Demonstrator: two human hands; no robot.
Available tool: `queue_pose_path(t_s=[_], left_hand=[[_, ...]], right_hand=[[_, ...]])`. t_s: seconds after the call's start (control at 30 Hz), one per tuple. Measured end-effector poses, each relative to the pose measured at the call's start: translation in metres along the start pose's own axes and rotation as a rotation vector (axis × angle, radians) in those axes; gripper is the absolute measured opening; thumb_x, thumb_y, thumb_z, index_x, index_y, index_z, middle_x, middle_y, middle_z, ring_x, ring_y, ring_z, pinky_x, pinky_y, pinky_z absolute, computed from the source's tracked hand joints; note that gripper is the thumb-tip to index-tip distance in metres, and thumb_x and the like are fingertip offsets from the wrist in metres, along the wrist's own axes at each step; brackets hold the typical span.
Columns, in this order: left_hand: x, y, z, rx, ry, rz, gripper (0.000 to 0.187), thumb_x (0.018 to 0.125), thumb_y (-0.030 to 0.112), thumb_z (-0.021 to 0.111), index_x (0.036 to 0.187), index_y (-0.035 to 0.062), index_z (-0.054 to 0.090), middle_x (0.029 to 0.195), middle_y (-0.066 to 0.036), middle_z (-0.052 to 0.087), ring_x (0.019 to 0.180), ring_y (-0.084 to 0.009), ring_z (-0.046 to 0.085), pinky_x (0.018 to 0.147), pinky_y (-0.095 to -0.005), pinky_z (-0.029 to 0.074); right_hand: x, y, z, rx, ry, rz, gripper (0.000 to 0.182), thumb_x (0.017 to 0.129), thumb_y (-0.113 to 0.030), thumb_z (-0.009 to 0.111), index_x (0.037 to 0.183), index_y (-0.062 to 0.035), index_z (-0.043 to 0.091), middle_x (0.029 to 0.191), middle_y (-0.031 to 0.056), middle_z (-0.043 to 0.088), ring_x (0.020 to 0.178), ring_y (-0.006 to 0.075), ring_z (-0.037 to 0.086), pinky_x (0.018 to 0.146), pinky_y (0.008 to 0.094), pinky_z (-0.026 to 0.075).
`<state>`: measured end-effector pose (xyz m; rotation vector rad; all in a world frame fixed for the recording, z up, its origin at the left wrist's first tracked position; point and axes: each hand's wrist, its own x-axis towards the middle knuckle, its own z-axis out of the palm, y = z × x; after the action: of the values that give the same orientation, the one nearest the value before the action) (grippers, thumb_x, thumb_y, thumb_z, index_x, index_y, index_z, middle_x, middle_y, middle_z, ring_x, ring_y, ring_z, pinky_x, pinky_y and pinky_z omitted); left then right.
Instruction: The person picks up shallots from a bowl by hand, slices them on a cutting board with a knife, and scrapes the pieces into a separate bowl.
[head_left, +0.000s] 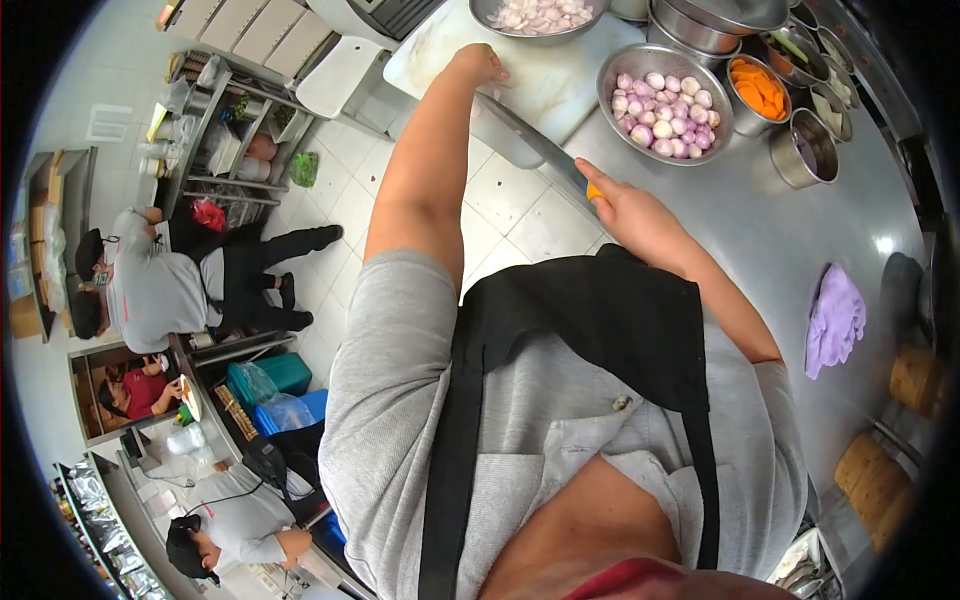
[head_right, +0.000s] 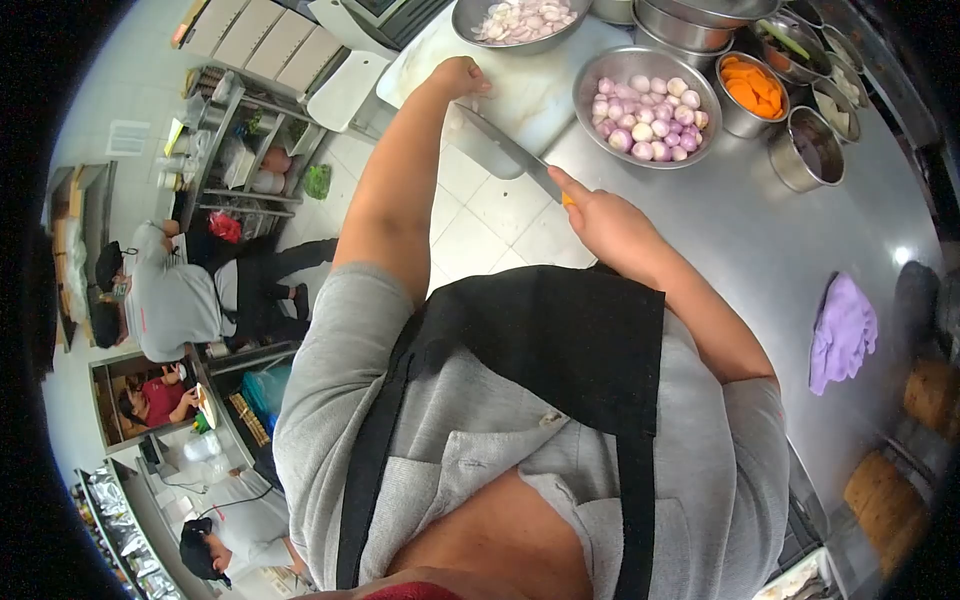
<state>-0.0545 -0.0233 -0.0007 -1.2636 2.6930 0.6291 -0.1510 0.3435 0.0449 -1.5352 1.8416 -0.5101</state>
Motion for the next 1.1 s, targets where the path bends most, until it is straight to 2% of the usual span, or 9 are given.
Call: queue_pose_path(t_s=[0.3,0.47,0.53,0.63,0.73,0.8,0.93,1.03,1.1], left_hand=[[-0.039,-0.01,-0.015,-0.71,0.131,-0.064,0.015,0.082,0.008,0.065,0.096,0.0043,0.065,0.081,-0.004,0.066,0.073,-0.01,0.06,0.065,-0.023,0.048],[-0.056,-0.016,-0.009,-0.64,0.089,-0.113,0.029,0.082,0.007,0.064,0.111,0.0042,0.063,0.081,-0.006,0.067,0.073,-0.0121,0.062,0.069,-0.0234,0.05],[-0.059,-0.011,0.003,-0.125,0.141,0.061,0.034,0.079,0.007,0.065,0.112,0.0132,0.066,0.096,-0.006,0.067,0.093,-0.0189,0.061,0.082,-0.0326,0.048],[-0.099,0.031,0.013,0.257,0.429,0.15,0.028,0.073,0.009,0.067,0.098,0.022,0.072,0.114,-0.001,0.061,0.115,-0.0247,0.048,0.095,-0.0417,0.039],[-0.118,0.037,0.013,0.328,0.239,0.472,0.02,0.073,0.019,0.069,0.089,0.0293,0.073,0.126,0.004,0.054,0.126,-0.0219,0.034,0.101,-0.0412,0.029],[-0.115,0.028,0.013,0.307,0.239,0.488,0.017,0.071,0.019,0.071,0.087,0.0261,0.073,0.122,0.004,0.056,0.122,-0.023,0.038,0.101,-0.0418,0.03],[-0.098,-0.001,0.013,0.16,0.349,0.458,0.015,0.072,0.019,0.072,0.087,0.0206,0.073,0.112,0.003,0.062,0.114,-0.0234,0.045,0.095,-0.0395,0.038],[-0.073,-0.031,0.016,-0.107,0.368,0.429,0.015,0.078,0.021,0.07,0.092,0.0179,0.073,0.107,0.0,0.064,0.109,-0.0225,0.051,0.087,-0.0338,0.045],[-0.069,-0.039,0.021,-0.313,0.412,0.277,0.016,0.083,0.021,0.066,0.097,0.0162,0.072,0.106,-0.002,0.064,0.107,-0.0229,0.053,0.085,-0.032,0.047]], right_hand=[[0.01,0.012,0.0,0.597,-0.141,0.249,0.051,0.095,-0.018,0.044,0.143,-0.0292,0.033,0.067,-0.0015,0.047,0.045,0.0047,0.04,0.041,0.0211,0.036],[0.023,0.021,0.007,0.683,-0.129,0.231,0.05,0.095,-0.018,0.044,0.143,-0.0309,0.034,0.066,-0.0015,0.046,0.045,0.0053,0.041,0.041,0.0208,0.037],[0.026,0.014,0.006,0.613,-0.094,0.231,0.05,0.095,-0.018,0.044,0.142,-0.0309,0.035,0.066,-0.0016,0.046,0.045,0.0046,0.04,0.04,0.0205,0.037],[0.027,0.008,0.001,0.416,-0.028,0.138,0.05,0.093,-0.017,0.045,0.141,-0.0287,0.038,0.073,0.0048,0.056,0.053,0.0135,0.053,0.051,0.0269,0.046],[0.027,0.007,0.001,-0.066,0.165,-0.165,0.051,0.09,-0.015,0.048,0.139,-0.0257,0.04,0.091,0.0134,0.063,0.077,0.0269,0.062,0.073,0.0345,0.05],[0.016,-0.019,-0.015,-0.067,0.021,0.04,0.052,0.088,-0.013,0.051,0.138,-0.0229,0.041,0.107,0.0175,0.062,0.097,0.0351,0.058,0.089,0.0379,0.044],[0.001,0.007,-0.01,-0.075,0.148,-0.11,0.053,0.087,-0.012,0.053,0.138,-0.0206,0.041,0.105,0.0182,0.062,0.097,0.0345,0.059,0.088,0.0377,0.044],[-0.023,0.014,-0.013,0.025,0.291,-0.308,0.05,0.088,-0.014,0.051,0.137,-0.0219,0.043,0.094,0.0162,0.06,0.089,0.0322,0.06,0.079,0.0397,0.047],[-0.033,0.013,-0.015,0.33,0.119,-0.017,0.049,0.09,-0.013,0.049,0.138,-0.0166,0.041,0.086,0.01,0.06,0.073,0.0229,0.061,0.066,0.035,0.049]])
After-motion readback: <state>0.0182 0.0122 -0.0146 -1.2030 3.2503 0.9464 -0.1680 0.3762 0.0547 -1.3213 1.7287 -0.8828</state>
